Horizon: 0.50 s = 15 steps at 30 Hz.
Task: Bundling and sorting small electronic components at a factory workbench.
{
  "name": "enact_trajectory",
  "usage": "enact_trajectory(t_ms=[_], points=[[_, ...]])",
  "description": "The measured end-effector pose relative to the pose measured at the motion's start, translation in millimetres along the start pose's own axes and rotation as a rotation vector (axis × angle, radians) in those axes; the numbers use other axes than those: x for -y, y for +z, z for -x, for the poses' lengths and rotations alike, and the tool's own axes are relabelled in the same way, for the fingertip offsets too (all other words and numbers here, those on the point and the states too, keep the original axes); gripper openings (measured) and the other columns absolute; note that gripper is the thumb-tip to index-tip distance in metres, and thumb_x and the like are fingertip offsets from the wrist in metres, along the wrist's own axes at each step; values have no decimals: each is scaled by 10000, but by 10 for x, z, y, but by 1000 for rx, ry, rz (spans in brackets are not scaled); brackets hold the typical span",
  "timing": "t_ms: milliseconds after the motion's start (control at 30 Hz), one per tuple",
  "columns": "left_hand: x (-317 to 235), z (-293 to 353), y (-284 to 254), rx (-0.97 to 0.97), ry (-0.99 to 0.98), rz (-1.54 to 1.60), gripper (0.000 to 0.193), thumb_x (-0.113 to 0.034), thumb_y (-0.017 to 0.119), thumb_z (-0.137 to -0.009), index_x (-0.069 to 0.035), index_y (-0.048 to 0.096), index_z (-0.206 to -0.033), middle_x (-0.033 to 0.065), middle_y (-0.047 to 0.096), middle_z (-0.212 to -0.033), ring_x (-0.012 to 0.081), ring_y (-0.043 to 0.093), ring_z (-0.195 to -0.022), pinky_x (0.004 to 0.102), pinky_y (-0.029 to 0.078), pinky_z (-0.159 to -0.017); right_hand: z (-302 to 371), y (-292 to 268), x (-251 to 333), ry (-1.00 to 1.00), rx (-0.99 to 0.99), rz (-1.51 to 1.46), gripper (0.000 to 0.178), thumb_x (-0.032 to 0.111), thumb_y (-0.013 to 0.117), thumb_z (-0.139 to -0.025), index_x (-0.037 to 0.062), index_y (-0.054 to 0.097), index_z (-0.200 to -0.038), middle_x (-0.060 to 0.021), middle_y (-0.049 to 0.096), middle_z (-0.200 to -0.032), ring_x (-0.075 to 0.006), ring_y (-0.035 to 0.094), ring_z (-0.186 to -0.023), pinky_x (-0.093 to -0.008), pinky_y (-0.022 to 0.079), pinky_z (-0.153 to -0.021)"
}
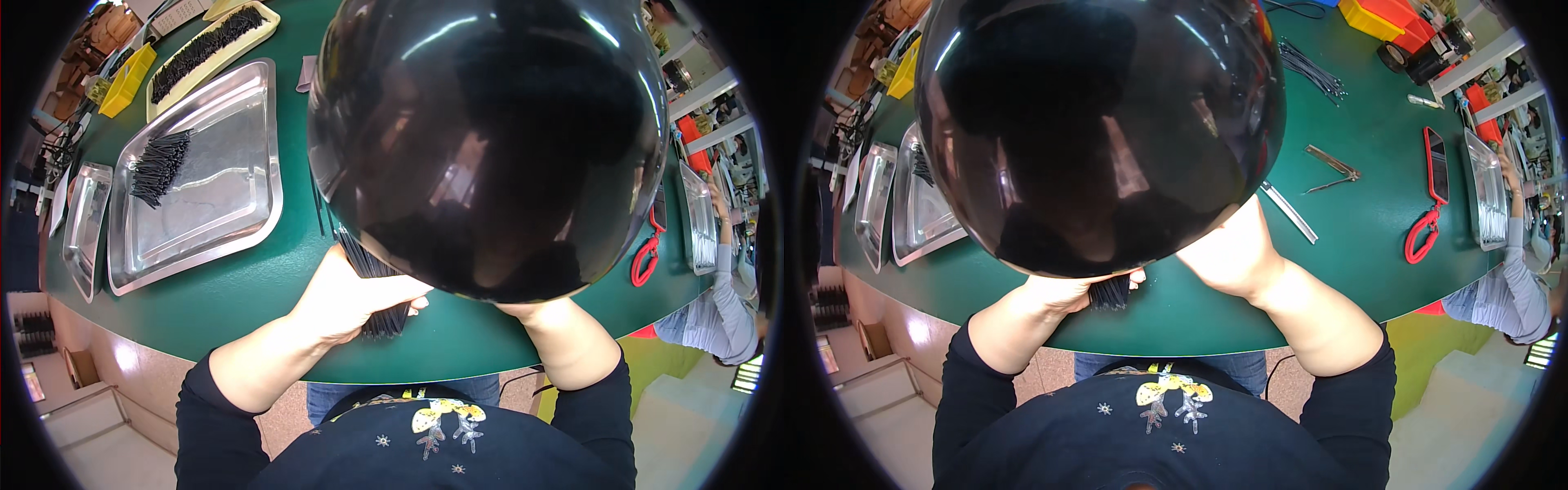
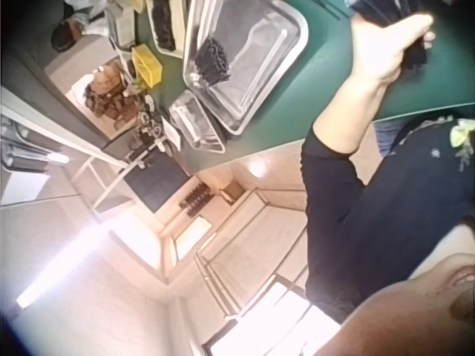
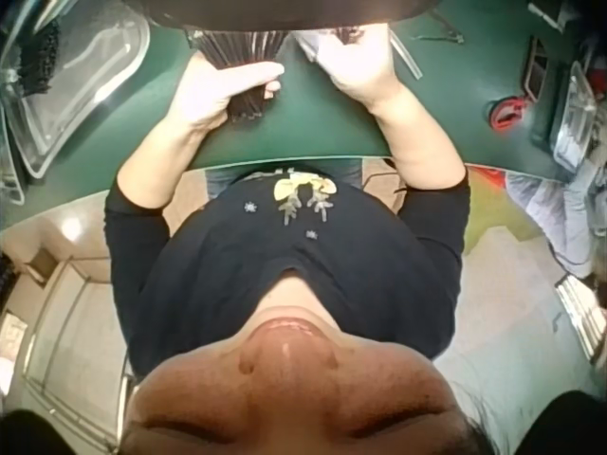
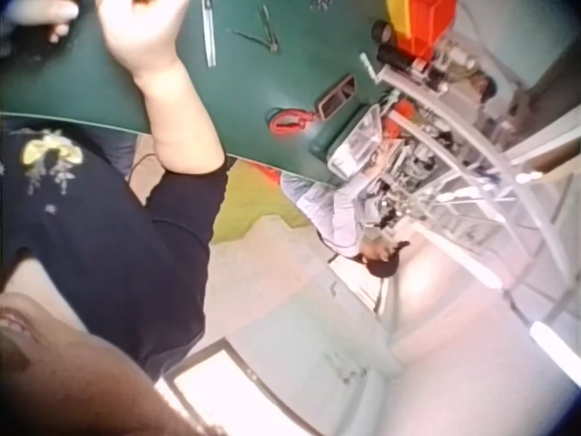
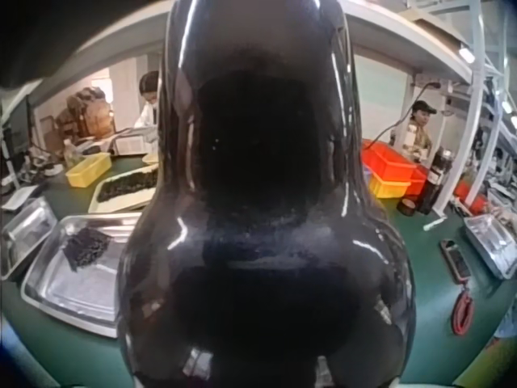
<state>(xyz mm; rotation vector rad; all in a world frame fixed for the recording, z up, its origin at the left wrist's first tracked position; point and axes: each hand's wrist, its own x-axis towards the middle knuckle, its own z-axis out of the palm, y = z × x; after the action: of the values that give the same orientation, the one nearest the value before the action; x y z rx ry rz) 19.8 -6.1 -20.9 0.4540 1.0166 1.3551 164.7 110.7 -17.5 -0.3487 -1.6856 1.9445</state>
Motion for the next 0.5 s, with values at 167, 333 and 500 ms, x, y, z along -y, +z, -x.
enact_trajectory(t_ms=[167,333,500], points=[[28,2,11,-7,-16,34,79,5,663,-688,66,614,-701,129,609,-631,169,605,-562,241,505,-567,-34,-34,-175,-333,12,136,653,-36,678,-634,-65,361,-1204,-157,498,-1120,-216,515,-1000,-316,430,-848],[10,5,4,-35,-40,90,86,5,668,-684,67,612,-702,132,607,-629,168,603,-559,241,503,-564,-86,-60,-99,-346,66,-75,622,-33,674,-642,-73,376,-1187,-147,497,-1120,-210,509,-1004,-324,422,-858],[-3,12,32,-16,-36,36,88,4,671,-682,66,611,-699,129,605,-625,168,600,-556,243,501,-562,-8,66,-46,-309,-119,72,591,-22,678,-642,-71,402,-1162,-146,536,-1058,-202,542,-947,-312,446,-816]])
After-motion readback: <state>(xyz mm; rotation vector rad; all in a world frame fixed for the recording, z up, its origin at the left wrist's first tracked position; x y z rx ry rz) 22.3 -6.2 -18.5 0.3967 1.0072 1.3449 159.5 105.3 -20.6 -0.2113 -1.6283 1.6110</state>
